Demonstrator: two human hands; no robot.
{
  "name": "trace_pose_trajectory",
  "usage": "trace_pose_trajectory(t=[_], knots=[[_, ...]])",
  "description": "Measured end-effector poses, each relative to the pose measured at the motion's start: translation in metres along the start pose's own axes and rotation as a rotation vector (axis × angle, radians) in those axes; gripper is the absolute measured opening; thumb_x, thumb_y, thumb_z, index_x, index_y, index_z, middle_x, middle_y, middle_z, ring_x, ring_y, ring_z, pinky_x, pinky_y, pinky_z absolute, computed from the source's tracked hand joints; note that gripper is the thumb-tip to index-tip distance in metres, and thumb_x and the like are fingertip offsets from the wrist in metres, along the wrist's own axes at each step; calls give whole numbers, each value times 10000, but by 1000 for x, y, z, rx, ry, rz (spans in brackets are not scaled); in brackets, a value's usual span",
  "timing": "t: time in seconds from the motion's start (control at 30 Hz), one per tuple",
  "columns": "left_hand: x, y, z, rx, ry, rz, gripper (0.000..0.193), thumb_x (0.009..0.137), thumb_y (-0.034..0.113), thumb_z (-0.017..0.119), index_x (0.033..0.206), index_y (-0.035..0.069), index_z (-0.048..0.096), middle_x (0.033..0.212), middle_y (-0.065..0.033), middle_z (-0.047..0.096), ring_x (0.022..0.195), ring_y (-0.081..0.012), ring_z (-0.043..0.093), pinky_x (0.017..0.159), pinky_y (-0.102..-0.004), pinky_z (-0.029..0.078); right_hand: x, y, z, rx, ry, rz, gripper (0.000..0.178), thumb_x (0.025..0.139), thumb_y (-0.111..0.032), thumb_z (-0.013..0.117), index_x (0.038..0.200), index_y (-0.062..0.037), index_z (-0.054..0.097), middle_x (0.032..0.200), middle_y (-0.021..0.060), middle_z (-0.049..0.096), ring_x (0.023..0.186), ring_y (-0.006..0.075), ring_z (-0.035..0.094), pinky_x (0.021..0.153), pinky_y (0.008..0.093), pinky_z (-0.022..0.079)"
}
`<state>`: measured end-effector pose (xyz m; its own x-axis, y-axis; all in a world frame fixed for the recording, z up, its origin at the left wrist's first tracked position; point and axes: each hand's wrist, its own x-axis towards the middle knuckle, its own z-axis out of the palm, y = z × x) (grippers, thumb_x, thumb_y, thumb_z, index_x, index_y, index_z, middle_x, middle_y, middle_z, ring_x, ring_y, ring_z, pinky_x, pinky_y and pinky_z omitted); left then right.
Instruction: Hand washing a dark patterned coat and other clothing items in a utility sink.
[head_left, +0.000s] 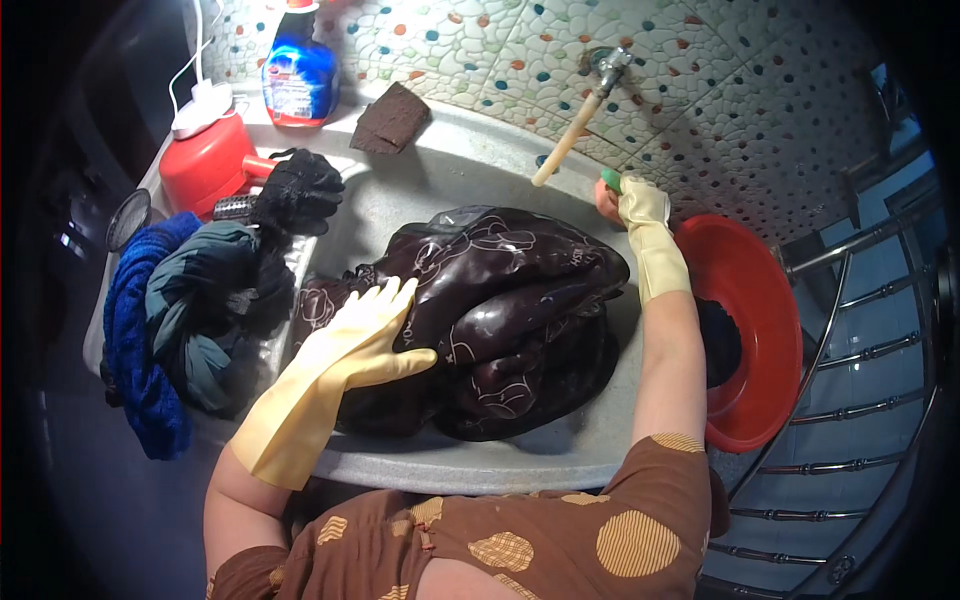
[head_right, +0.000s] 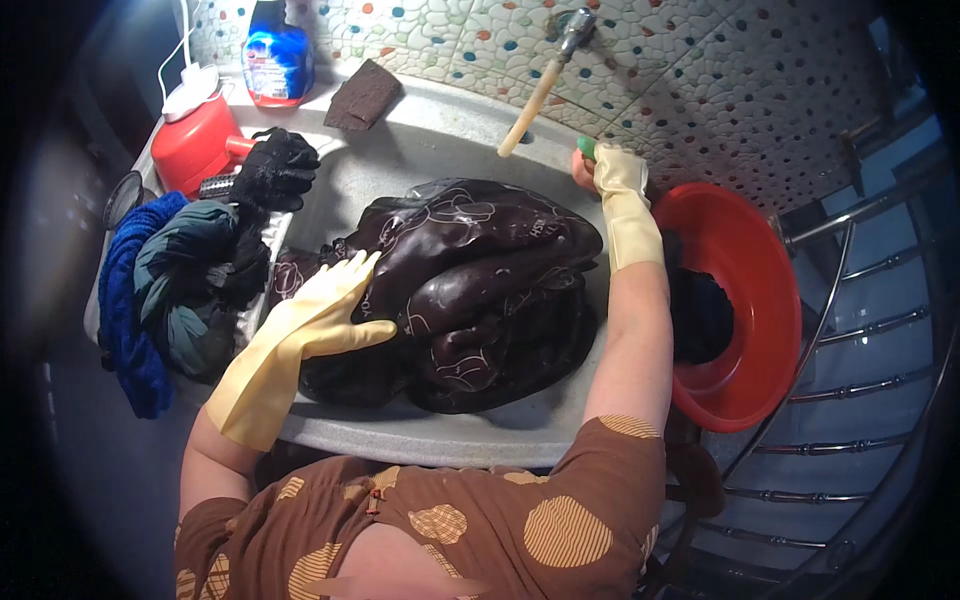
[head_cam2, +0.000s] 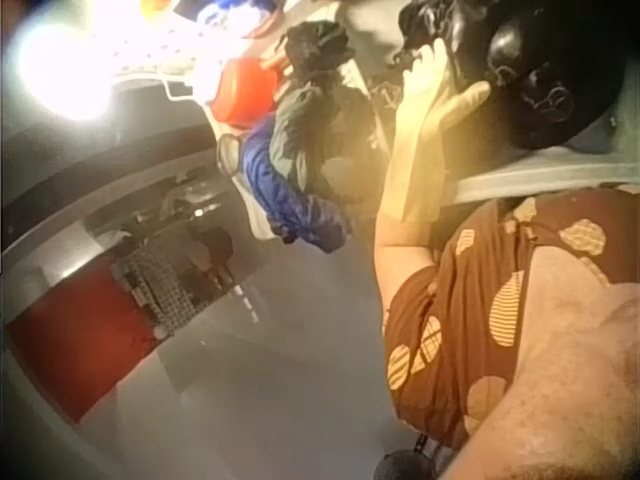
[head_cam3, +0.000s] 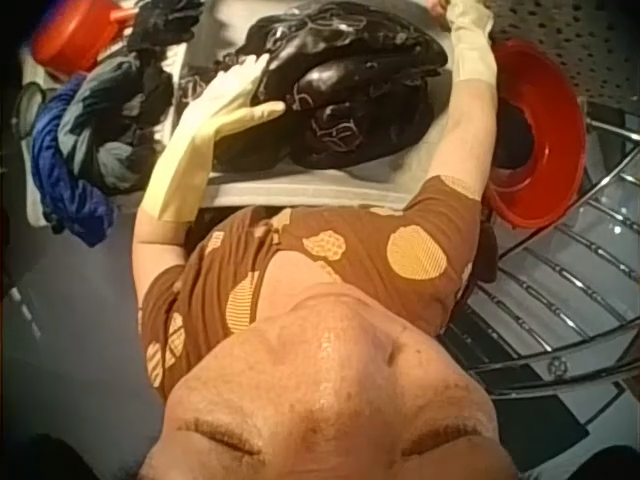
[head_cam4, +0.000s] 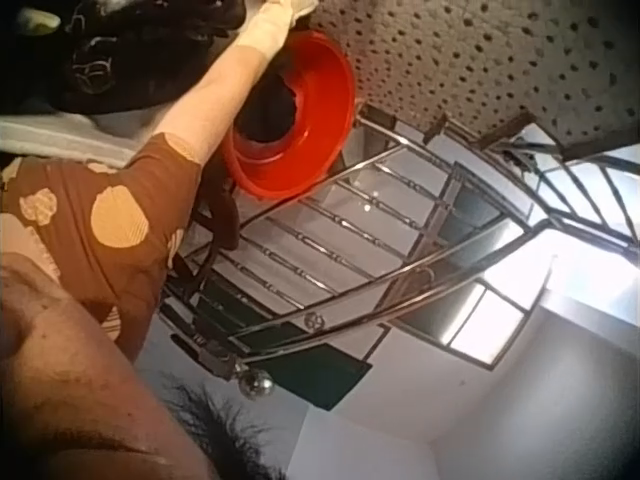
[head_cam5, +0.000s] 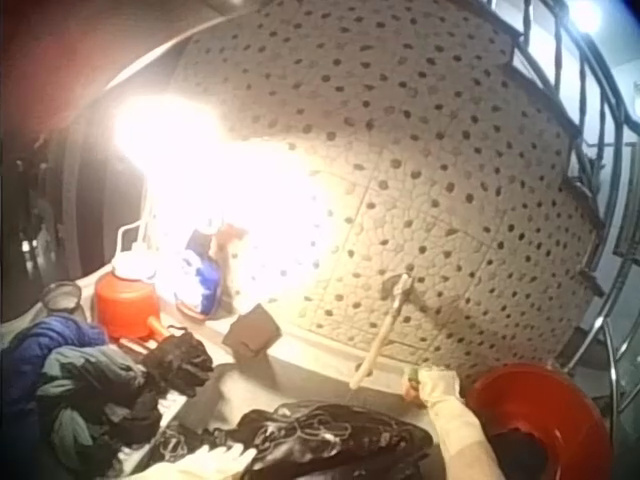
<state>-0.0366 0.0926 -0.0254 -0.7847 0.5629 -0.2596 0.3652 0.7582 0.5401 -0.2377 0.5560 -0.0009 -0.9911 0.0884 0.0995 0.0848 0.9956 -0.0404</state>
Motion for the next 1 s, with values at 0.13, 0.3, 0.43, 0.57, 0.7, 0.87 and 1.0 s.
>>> trace_pose_trajectory(t=[0.13, 0.3, 0.43, 0.57, 0.7, 0.87, 1.0], knots=[[-9, -8, 2, 29, 35, 14, 1009, 849, 547, 649, 1519, -68, 211, 1548, -325, 268, 1469, -424, 240, 1203, -503, 202, -19, -37, -15, -344, 323, -34, 325, 927, -348, 542, 1162, -143, 631, 1050, 122, 710, 927, 358, 697, 790, 484, 536], [-13, 9, 20, 228, 187, 90, 803, 903, 369, 624, 1473, -83, 285, 1429, -368, 391, 1308, -511, 435, 1077, -593, 364, -94, -93, -52, -101, 397, 4, 361, 903, -398, 589, 1219, -224, 601, 1082, 126, 705, 944, 365, 686, 834, 505, 530], [-26, 18, 31, 317, 243, 92, 714, 893, 242, 606, 1428, -134, 318, 1387, -359, 429, 1167, -471, 530, 983, -571, 444, -168, -170, -56, -135, 69, -303, 405, 867, -370, 658, 1211, -163, 603, 1020, 133, 707, 938, 348, 687, 824, 482, 535], [-30, 22, 22, 209, 274, 204, 386, 899, 219, 554, 1102, -108, 585, 1210, -339, 570, 1079, -417, 602, 866, -482, 509, -171, -177, -22, -412, -81, -423, 401, 912, -337, 637, 1240, -109, 609, 1055, 170, 695, 1056, 358, 648, 888, 461, 510], [7, -10, 3, -30, 411, 95, 320, 956, 265, 426, 877, 80, 675, 846, -196, 690, 772, -420, 667, 753, -491, 526, -156, -143, 17, 266, -29, -395, 411, 1015, -288, 489, 1354, -60, 542, 1268, 210, 624, 1205, 393, 562, 1007, 413, 449], [29, -94, 15, 361, 586, -85, 285, 937, 283, 509, 914, 51, 673, 858, -181, 701, 846, -351, 676, 796, -466, 513, -165, -191, -10, 42, -78, -283, 403, 966, -164, 495, 1364, -130, 547, 1219, 195, 647, 1158, 380, 595, 983, 450, 473], [10, -31, 10, 272, 451, -158, 471, 879, 504, 569, 966, 63, 711, 954, -169, 726, 953, -344, 698, 832, -415, 534, -207, -243, -46, 29, 35, -287, 374, 924, -182, 528, 1290, -160, 601, 1072, 183, 685, 1010, 377, 650, 889, 453, 510]])
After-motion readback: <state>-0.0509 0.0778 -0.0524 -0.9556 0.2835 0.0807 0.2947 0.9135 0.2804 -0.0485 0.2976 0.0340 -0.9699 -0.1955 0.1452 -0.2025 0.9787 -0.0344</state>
